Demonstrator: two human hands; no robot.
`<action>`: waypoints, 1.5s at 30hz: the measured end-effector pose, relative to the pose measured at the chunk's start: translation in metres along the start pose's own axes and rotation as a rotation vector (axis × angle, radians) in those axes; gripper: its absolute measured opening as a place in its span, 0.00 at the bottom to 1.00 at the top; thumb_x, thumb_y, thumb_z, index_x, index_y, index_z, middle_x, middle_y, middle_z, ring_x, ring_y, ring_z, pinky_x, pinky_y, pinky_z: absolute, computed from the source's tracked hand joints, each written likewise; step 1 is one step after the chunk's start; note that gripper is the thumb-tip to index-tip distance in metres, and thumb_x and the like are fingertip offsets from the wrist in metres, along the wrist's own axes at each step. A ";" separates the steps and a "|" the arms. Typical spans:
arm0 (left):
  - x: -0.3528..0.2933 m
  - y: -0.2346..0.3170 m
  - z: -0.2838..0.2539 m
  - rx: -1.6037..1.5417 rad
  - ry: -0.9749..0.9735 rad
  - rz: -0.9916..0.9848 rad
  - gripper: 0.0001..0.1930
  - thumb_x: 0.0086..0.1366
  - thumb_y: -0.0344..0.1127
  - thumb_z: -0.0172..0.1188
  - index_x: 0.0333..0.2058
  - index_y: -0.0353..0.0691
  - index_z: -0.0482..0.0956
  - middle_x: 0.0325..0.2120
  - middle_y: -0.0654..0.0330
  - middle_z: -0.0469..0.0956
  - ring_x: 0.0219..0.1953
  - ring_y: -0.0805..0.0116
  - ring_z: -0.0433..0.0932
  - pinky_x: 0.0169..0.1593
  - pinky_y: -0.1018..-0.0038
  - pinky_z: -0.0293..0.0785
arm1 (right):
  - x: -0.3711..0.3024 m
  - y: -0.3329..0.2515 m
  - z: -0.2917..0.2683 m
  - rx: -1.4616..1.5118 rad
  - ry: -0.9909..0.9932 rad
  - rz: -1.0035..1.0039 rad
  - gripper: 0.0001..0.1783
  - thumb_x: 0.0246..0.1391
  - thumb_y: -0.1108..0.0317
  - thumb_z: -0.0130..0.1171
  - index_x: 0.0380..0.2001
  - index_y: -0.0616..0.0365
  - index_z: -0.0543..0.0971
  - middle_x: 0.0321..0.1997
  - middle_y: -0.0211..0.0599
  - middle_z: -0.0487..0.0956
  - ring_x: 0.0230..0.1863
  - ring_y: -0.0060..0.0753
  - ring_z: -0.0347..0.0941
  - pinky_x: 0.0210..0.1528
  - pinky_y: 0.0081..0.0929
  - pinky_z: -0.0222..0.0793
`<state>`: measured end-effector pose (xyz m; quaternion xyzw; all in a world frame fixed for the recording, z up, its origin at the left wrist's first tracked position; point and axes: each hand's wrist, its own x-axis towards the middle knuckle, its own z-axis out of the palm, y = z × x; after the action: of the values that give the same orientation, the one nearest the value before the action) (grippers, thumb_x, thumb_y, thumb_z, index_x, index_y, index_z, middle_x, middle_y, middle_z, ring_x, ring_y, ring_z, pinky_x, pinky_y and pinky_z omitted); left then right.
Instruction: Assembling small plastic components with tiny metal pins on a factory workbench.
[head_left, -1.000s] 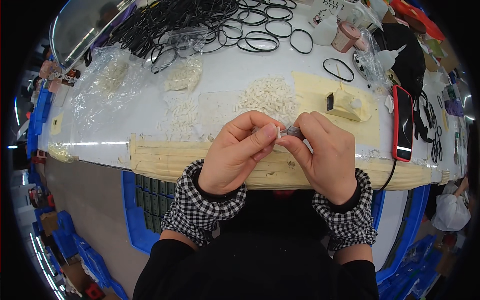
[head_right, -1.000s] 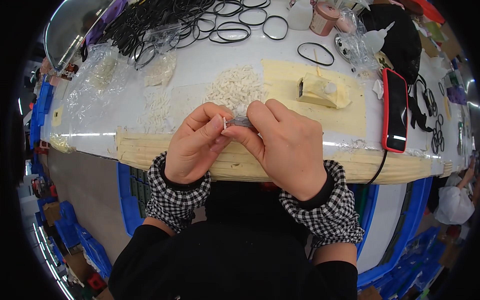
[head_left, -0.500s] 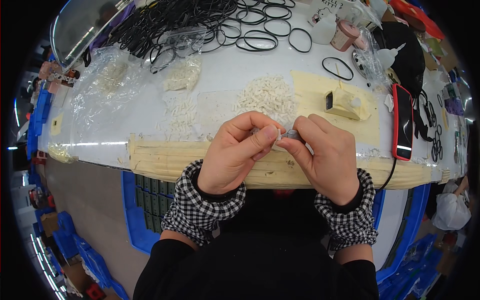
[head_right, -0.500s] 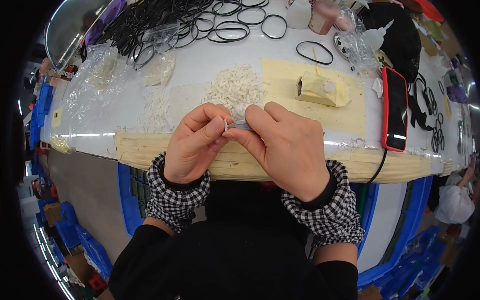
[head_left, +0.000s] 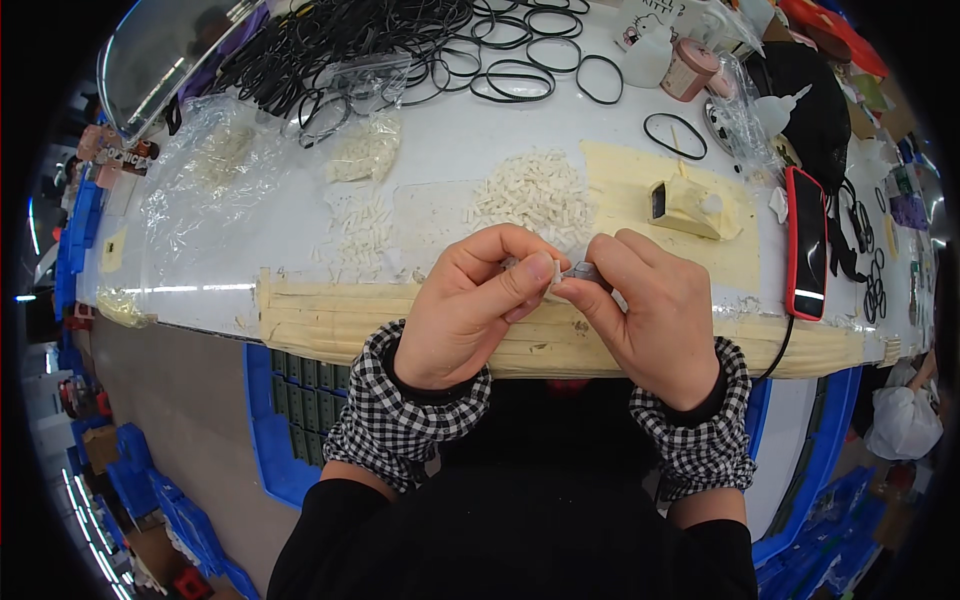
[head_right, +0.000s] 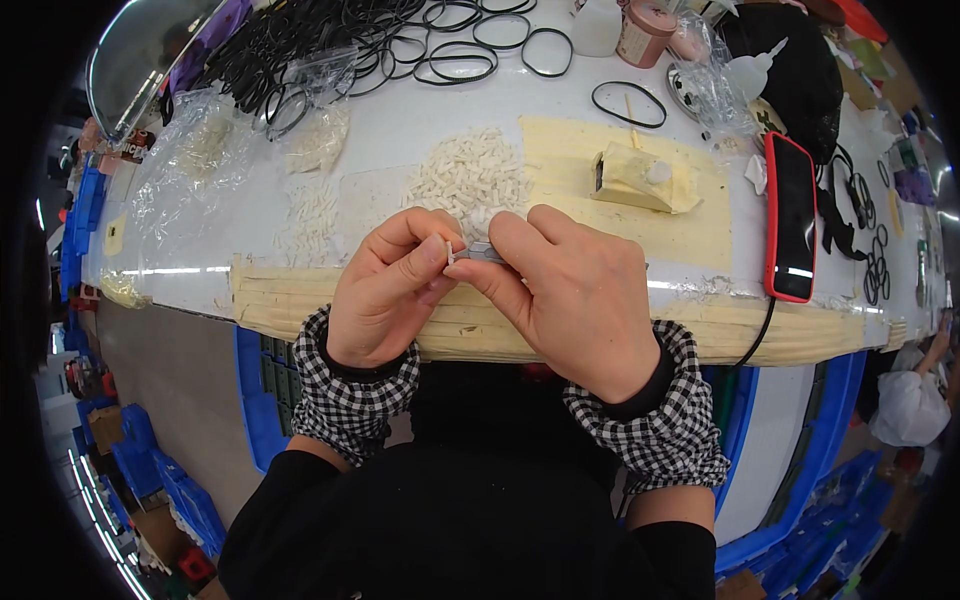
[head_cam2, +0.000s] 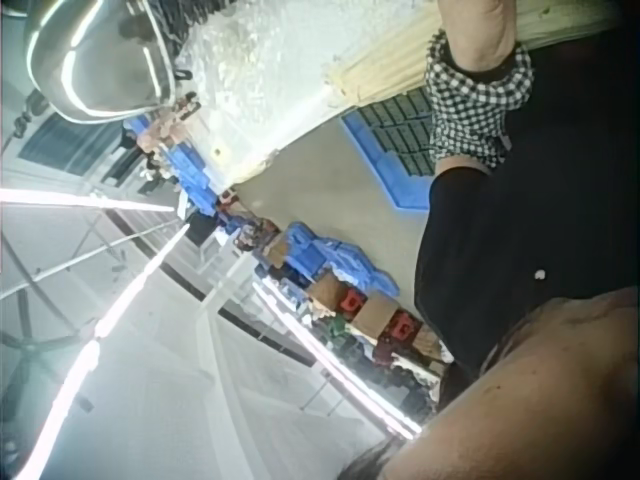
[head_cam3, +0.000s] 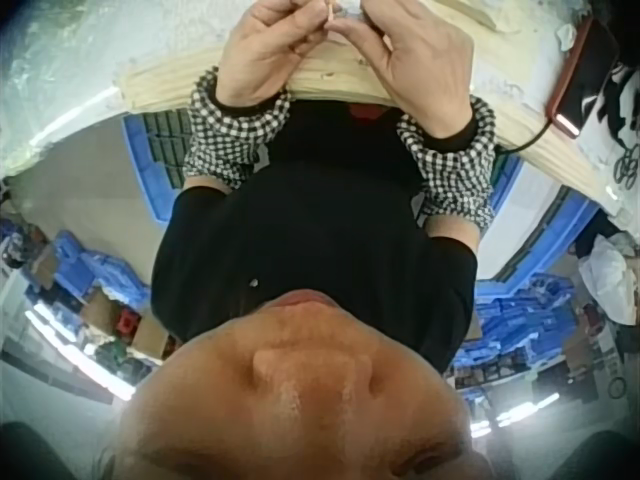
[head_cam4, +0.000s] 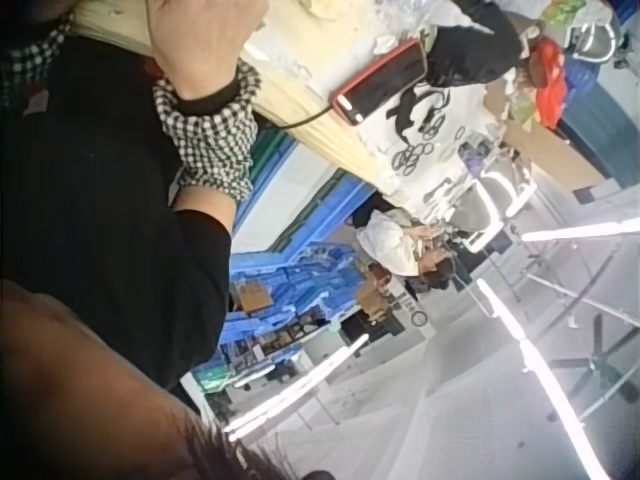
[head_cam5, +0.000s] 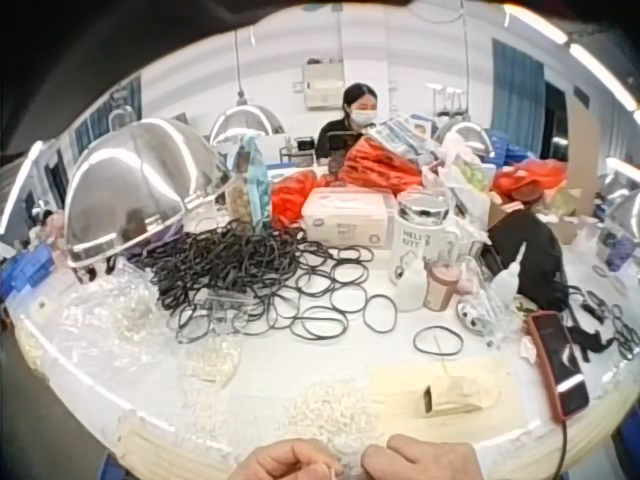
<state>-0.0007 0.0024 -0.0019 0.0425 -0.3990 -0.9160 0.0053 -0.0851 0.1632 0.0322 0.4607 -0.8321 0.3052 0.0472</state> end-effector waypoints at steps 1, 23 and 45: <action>0.000 0.000 0.000 -0.001 0.000 -0.001 0.05 0.67 0.31 0.55 0.37 0.36 0.77 0.28 0.68 0.75 0.26 0.84 0.61 0.30 0.85 0.59 | 0.001 0.000 0.001 -0.007 0.021 -0.001 0.18 0.51 0.53 0.62 0.22 0.55 0.71 0.17 0.32 0.66 0.17 0.36 0.66 0.18 0.30 0.59; 0.002 0.002 0.003 -0.060 0.164 0.034 0.07 0.68 0.32 0.53 0.37 0.35 0.75 0.29 0.66 0.75 0.28 0.81 0.68 0.31 0.85 0.63 | -0.011 0.017 0.006 0.101 0.076 0.150 0.21 0.42 0.81 0.57 0.42 0.51 0.79 0.29 0.34 0.73 0.27 0.34 0.76 0.28 0.26 0.71; 0.001 0.006 0.001 -0.054 0.095 -0.046 0.08 0.68 0.35 0.53 0.36 0.37 0.75 0.27 0.68 0.73 0.28 0.83 0.65 0.32 0.85 0.60 | -0.006 -0.002 0.006 0.214 0.128 -0.051 0.18 0.46 0.60 0.66 0.40 0.53 0.78 0.23 0.29 0.69 0.18 0.31 0.68 0.19 0.26 0.64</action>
<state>-0.0022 -0.0010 0.0033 0.0948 -0.3723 -0.9232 0.0042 -0.0789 0.1632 0.0260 0.4636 -0.7781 0.4198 0.0587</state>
